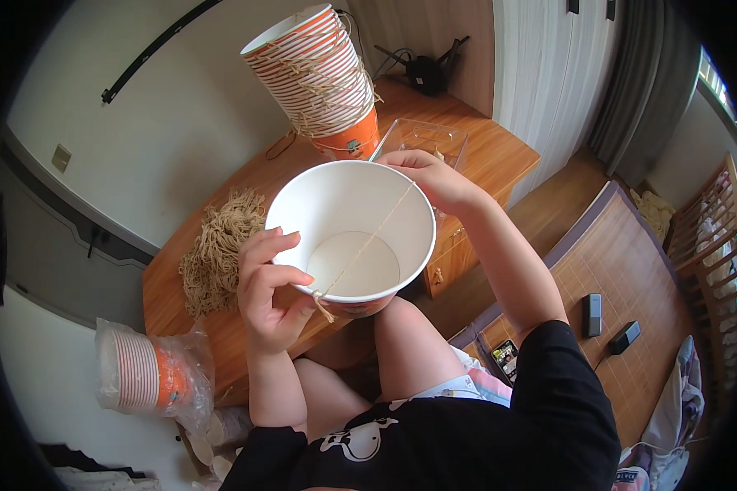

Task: Attaching string handles to paper buckets for packaging.

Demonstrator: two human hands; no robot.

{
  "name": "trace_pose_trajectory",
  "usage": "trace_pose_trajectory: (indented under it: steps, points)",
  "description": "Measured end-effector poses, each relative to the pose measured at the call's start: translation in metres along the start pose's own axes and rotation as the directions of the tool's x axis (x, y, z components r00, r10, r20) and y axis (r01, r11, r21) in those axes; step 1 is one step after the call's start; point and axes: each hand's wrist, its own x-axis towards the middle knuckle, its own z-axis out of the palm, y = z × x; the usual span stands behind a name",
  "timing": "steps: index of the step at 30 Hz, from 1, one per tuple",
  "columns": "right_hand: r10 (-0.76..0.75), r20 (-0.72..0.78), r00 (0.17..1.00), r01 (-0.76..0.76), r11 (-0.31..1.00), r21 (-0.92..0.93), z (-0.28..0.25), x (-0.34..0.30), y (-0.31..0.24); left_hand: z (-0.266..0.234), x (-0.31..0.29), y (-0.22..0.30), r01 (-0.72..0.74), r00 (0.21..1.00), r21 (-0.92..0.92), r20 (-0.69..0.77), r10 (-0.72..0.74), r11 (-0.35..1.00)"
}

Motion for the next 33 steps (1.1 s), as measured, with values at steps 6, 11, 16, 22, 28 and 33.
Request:
trace_pose_trajectory:
  steps: [6,11,16,22,28,33]
  points:
    - [0.085,0.019,0.996,-0.085,0.996,0.014,-0.014,-0.010,-0.003,0.002,0.007,0.018,-0.016,0.998,0.013,0.058,0.015,1.000]
    - [-0.018,-0.019,1.000,0.003,0.800,-0.600,0.016,-0.003,-0.019,0.000,0.015,0.030,0.002,0.991,0.121,0.133,-0.019,0.993]
    - [-0.174,0.006,0.985,0.135,0.744,-0.655,0.023,0.011,-0.016,0.003,0.023,0.037,-0.054,0.985,0.193,0.174,0.020,0.980]
    - [-0.158,-0.046,0.986,0.094,0.772,-0.629,0.018,0.004,-0.014,0.014,0.021,0.036,-0.069,0.985,0.170,0.167,0.040,0.983]
    - [-0.120,-0.008,0.993,0.092,0.802,-0.590,0.022,-0.013,-0.017,0.012,0.016,0.056,-0.062,0.986,0.206,0.166,0.027,0.977]
    - [-0.135,0.021,0.991,0.118,0.772,-0.625,0.045,-0.036,-0.033,0.001,-0.007,0.083,-0.096,0.977,0.261,0.211,0.041,0.960]
